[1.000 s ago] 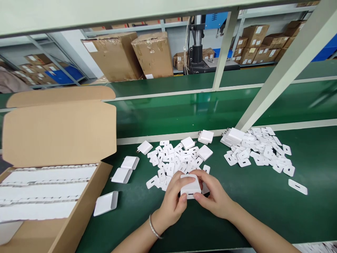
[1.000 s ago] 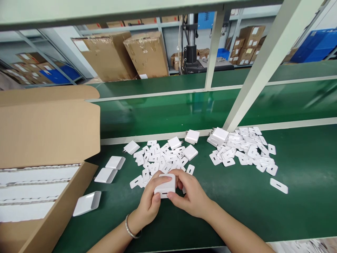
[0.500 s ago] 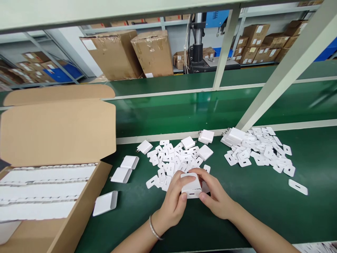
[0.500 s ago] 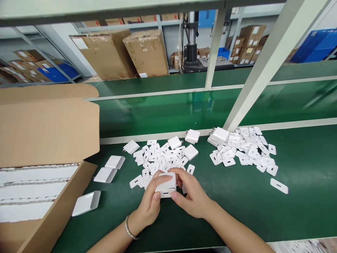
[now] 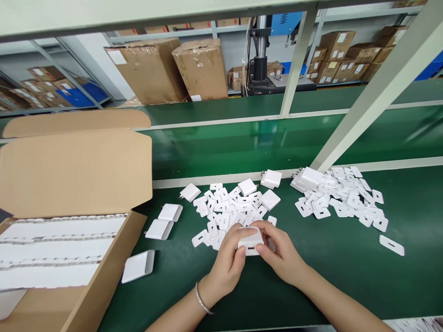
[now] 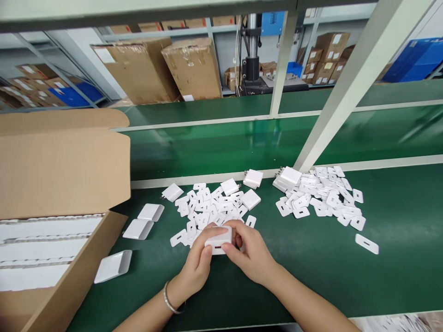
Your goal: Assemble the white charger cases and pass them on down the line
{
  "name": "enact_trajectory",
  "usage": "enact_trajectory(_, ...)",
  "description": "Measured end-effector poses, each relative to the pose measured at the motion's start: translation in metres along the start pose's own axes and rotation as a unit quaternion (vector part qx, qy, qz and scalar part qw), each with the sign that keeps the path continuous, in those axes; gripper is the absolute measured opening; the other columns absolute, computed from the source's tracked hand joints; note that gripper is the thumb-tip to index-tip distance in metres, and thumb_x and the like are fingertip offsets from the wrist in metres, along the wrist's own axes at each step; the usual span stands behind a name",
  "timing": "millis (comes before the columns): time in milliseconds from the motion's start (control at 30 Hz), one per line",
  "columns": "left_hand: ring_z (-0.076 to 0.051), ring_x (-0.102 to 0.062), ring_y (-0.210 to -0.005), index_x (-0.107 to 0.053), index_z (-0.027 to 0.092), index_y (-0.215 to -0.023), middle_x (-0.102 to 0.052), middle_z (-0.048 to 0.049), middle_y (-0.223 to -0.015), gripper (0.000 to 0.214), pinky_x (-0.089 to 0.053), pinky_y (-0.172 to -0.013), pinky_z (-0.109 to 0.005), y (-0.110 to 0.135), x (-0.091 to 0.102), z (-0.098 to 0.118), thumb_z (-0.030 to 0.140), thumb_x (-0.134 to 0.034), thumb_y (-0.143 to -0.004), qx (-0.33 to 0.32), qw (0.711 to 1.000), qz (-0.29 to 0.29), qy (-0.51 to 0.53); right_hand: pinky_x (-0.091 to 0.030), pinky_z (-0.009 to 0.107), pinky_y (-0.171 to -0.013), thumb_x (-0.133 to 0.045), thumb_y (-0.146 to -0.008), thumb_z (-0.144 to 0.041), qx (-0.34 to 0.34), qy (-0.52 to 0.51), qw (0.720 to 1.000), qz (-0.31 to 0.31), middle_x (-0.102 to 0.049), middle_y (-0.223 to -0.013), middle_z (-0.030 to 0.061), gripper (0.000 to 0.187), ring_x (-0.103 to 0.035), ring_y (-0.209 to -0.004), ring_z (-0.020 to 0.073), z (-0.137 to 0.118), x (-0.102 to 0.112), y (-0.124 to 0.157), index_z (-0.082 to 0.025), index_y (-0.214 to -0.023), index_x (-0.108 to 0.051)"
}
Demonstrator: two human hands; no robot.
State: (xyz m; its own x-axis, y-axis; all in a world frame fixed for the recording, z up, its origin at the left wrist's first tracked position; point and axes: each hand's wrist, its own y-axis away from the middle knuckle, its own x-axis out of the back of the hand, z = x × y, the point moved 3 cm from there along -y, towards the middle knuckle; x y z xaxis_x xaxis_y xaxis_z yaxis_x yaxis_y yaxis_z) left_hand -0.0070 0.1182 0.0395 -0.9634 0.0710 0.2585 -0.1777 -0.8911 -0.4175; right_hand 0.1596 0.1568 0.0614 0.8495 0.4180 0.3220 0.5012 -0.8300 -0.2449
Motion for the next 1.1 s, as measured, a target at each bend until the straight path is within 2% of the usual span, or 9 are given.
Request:
enact_trajectory(133, -0.026, -0.064, -0.117, -0.063, 0.024, -0.133, -0.068, -0.0106, -0.128, 0.041, -0.050, -0.105, -0.041, -0.001, -0.003, -0.003, 0.046, -0.034, -0.114, 0.111, 0.990, -0.005, 0.087, -0.049, 0.031, -0.067, -0.040, -0.110, -0.061, -0.016, 0.026, 1.000, 0.002, -0.066, -0.082, 0.0027, 0.049, -0.062, -0.073, 0.0190, 0.005, 0.001, 0.001, -0.022, -0.115, -0.069)
enact_trajectory(267, -0.025, -0.066, -0.113, -0.066, 0.022, -0.124, -0.071, -0.0105, -0.122, 0.042, -0.052, -0.103, -0.039, 0.000, -0.004, -0.004, 0.048, -0.034, -0.114, 0.142, 0.984, 0.010, 0.106, -0.051, 0.033, -0.071, -0.029, -0.112, -0.062, 0.013, 0.003, 1.000, 0.012, -0.069, -0.088, 0.0052, 0.058, -0.063, -0.076, 0.0194, 0.000, 0.004, 0.001, -0.021, -0.121, -0.068)
enact_trajectory(433, -0.025, -0.066, -0.115, -0.066, 0.024, -0.126, -0.070, -0.0095, -0.121, 0.039, -0.053, -0.102, -0.040, 0.001, -0.005, -0.004, 0.044, -0.034, -0.114, 0.140, 0.984, 0.021, 0.106, -0.047, 0.030, -0.065, -0.042, -0.110, -0.054, -0.011, 0.001, 1.000, -0.009, -0.068, -0.090, 0.0037, 0.043, -0.057, -0.071, 0.0164, 0.001, 0.005, 0.000, -0.021, -0.124, -0.067)
enact_trajectory(533, -0.025, -0.064, -0.120, -0.061, 0.027, -0.134, -0.067, -0.0092, -0.128, 0.035, -0.052, -0.105, -0.040, 0.002, -0.004, -0.001, 0.040, -0.035, -0.114, 0.099, 0.992, 0.026, 0.076, -0.046, 0.028, -0.063, -0.055, -0.105, -0.042, -0.017, 0.000, 1.000, -0.008, -0.063, -0.086, 0.0007, 0.031, -0.055, -0.071, 0.0156, 0.002, 0.004, 0.001, -0.023, -0.129, -0.062)
enact_trajectory(633, -0.026, -0.065, -0.114, -0.055, 0.027, -0.139, -0.065, -0.0104, -0.126, 0.034, -0.054, -0.098, -0.040, 0.003, -0.002, 0.005, 0.041, -0.039, -0.113, 0.028, 0.999, 0.031, 0.022, -0.051, 0.030, -0.069, -0.062, -0.099, -0.034, 0.020, -0.010, 0.999, 0.027, -0.063, -0.092, 0.0017, 0.039, -0.058, -0.077, 0.0171, -0.001, 0.006, 0.002, -0.025, -0.136, -0.055)
enact_trajectory(767, -0.024, -0.066, -0.103, -0.044, 0.028, -0.145, -0.062, -0.0099, -0.122, 0.042, -0.056, -0.087, -0.036, 0.003, -0.002, 0.008, 0.049, -0.049, -0.109, -0.025, 0.998, 0.052, 0.021, -0.055, 0.037, -0.080, -0.070, -0.094, -0.034, 0.084, 0.000, 0.995, 0.047, -0.064, -0.108, 0.0070, 0.042, -0.061, -0.091, 0.0220, -0.009, 0.010, 0.001, -0.027, -0.134, -0.060)
enact_trajectory(867, -0.023, -0.067, -0.105, -0.042, 0.030, -0.145, -0.062, -0.0092, -0.123, 0.049, -0.055, -0.086, -0.034, 0.002, -0.003, 0.007, 0.053, -0.058, -0.105, 0.020, 0.995, 0.051, 0.089, -0.056, 0.039, -0.082, -0.071, -0.095, -0.039, 0.086, -0.011, 0.994, 0.062, -0.061, -0.108, 0.0076, 0.043, -0.061, -0.094, 0.0236, -0.009, 0.014, 0.001, -0.028, -0.136, -0.063)
enact_trajectory(967, -0.025, -0.065, -0.115, -0.049, 0.030, -0.141, -0.062, -0.0096, -0.128, 0.050, -0.055, -0.095, -0.037, 0.000, -0.003, 0.005, 0.052, -0.068, -0.100, 0.083, 0.988, 0.045, 0.119, -0.058, 0.040, -0.083, -0.072, -0.096, -0.044, 0.079, -0.026, 0.993, 0.079, -0.058, -0.106, 0.0072, 0.045, -0.061, -0.095, 0.0238, -0.005, 0.017, 0.002, -0.029, -0.138, -0.064)
enact_trajectory(1100, -0.028, -0.065, -0.118, -0.056, 0.028, -0.137, -0.065, -0.0106, -0.128, 0.054, -0.056, -0.097, -0.040, -0.002, 0.001, 0.004, 0.050, -0.078, -0.093, 0.111, 0.984, 0.064, 0.126, -0.059, 0.042, -0.085, -0.073, -0.096, -0.049, 0.072, -0.030, 0.994, 0.083, -0.057, -0.108, 0.0078, 0.049, -0.061, -0.099, 0.0253, -0.004, 0.017, 0.004, -0.029, -0.140, -0.063)
